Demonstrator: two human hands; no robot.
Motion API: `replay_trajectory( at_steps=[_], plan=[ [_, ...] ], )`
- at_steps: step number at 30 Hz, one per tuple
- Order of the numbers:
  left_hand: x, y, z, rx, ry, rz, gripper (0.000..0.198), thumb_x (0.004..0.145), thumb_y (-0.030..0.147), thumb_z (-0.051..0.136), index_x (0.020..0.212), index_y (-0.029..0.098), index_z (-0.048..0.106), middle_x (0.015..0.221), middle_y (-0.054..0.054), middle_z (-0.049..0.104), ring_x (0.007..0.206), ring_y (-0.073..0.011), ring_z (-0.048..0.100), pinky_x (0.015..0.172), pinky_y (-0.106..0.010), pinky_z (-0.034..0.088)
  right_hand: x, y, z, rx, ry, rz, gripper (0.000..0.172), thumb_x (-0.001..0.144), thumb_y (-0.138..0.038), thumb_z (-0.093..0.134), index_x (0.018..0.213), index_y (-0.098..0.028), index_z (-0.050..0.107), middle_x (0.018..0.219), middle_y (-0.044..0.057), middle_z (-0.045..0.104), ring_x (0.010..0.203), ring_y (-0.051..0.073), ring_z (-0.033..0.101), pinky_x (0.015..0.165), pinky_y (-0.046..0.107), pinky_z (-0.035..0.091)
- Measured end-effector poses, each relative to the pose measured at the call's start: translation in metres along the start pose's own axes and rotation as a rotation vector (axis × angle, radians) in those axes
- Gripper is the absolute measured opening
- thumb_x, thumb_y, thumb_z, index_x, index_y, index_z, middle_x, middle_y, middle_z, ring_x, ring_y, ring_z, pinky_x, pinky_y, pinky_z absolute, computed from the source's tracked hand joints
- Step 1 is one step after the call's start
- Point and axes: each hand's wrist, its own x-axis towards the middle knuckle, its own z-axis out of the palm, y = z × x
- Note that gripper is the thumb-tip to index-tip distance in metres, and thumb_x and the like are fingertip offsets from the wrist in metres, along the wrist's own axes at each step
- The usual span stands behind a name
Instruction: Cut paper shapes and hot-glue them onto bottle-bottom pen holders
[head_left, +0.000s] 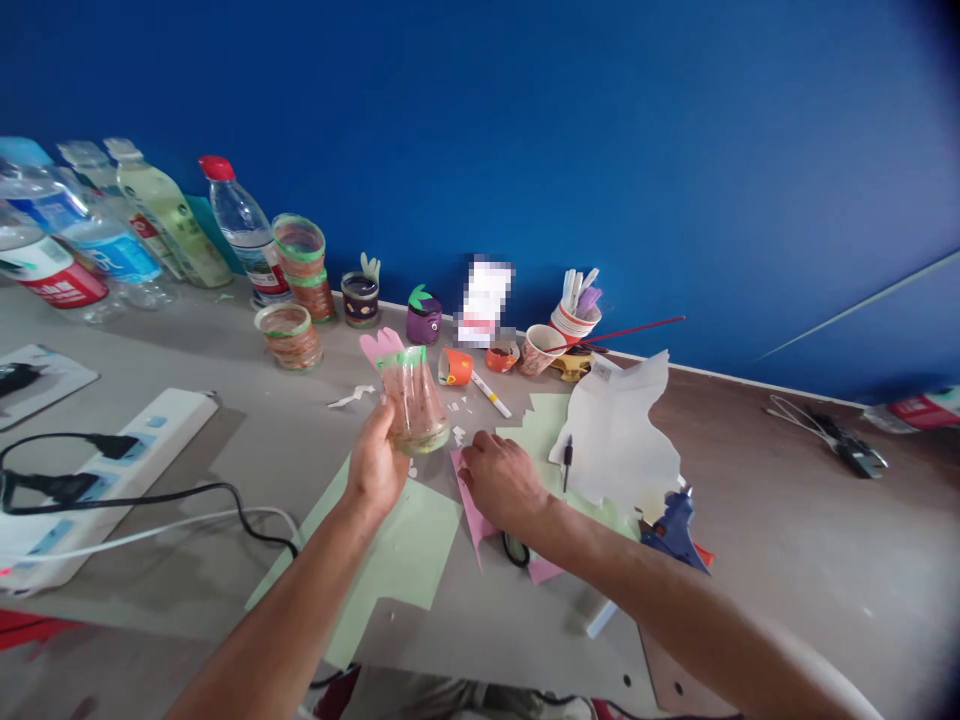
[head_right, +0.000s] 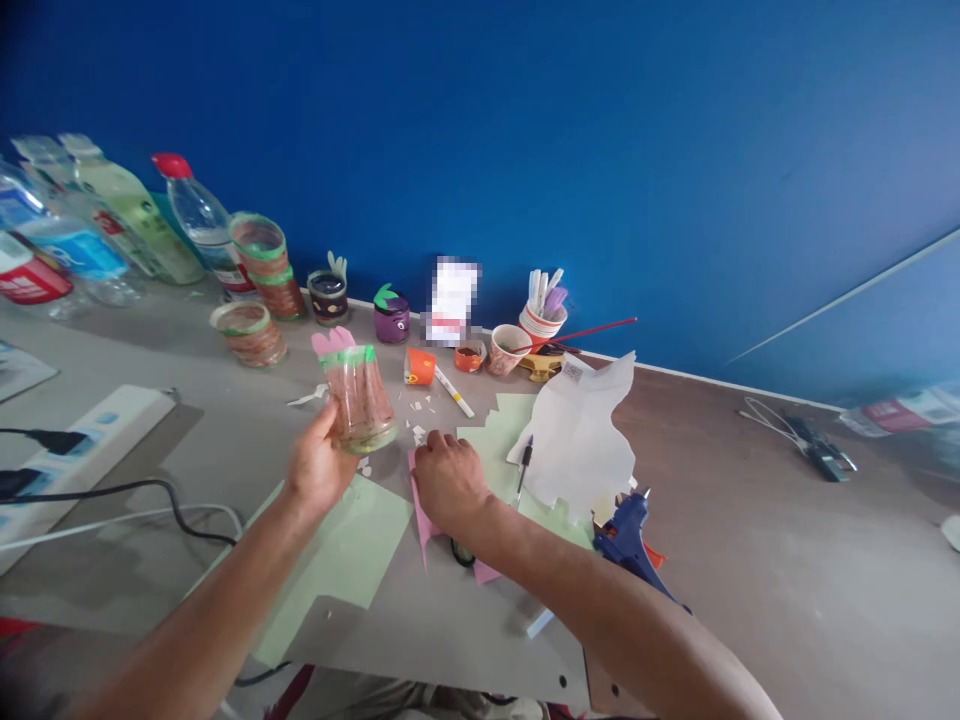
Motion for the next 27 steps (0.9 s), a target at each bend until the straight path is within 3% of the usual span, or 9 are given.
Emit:
replay_trajectory(
  at_steps=[8,17,24,27],
  plan=[
    [0.0,-0.003,-0.004,0.026,-0.019,-0.021,0.039,0.075,0.045,0.068,0.102,0.018,0.067,0.104,-0.007,0.073,0.105,-0.0272,0.064,0.087,-0.038,0.049,0.006,-0.01,0.001,0.002,-0.069,0.038,0.022,0.089,-0.016,0.05,0.1,-0.01,0.068,0.1,0.016,0.066,0.092,0.025,0.066,0.08,0.034,0.048],
    [-0.005,-0.003,0.002,0.017,-0.068,-0.031,0.03,0.077,0.043,0.066,0.095,0.019,0.069,0.099,-0.005,0.074,0.11,-0.0283,0.062,0.09,-0.038,0.049,0.017,-0.01,-0.011,0.06,-0.172,0.116,0.024,0.085,-0.018,0.055,0.106,-0.011,0.065,0.106,0.016,0.067,0.092,0.026,0.068,0.073,0.031,0.049],
    [-0.007,0.0,0.005,-0.002,-0.085,-0.046,0.032,0.074,0.042,0.07,0.095,0.019,0.069,0.1,-0.005,0.074,0.109,-0.0293,0.062,0.091,-0.039,0.048,0.021,-0.003,-0.015,0.192,-0.19,0.14,0.019,0.078,-0.012,0.055,0.093,-0.014,0.067,0.098,0.012,0.071,0.085,0.023,0.069,0.065,0.027,0.045],
    [-0.007,0.0,0.005,0.0,-0.087,-0.044,0.033,0.073,0.042,0.07,0.096,0.018,0.069,0.102,-0.006,0.073,0.11,-0.0292,0.062,0.092,-0.039,0.047,0.01,0.01,-0.029,0.283,-0.158,0.119,0.019,0.08,-0.011,0.048,0.085,-0.015,0.066,0.089,0.008,0.072,0.078,0.018,0.066,0.063,0.024,0.043]
  ],
)
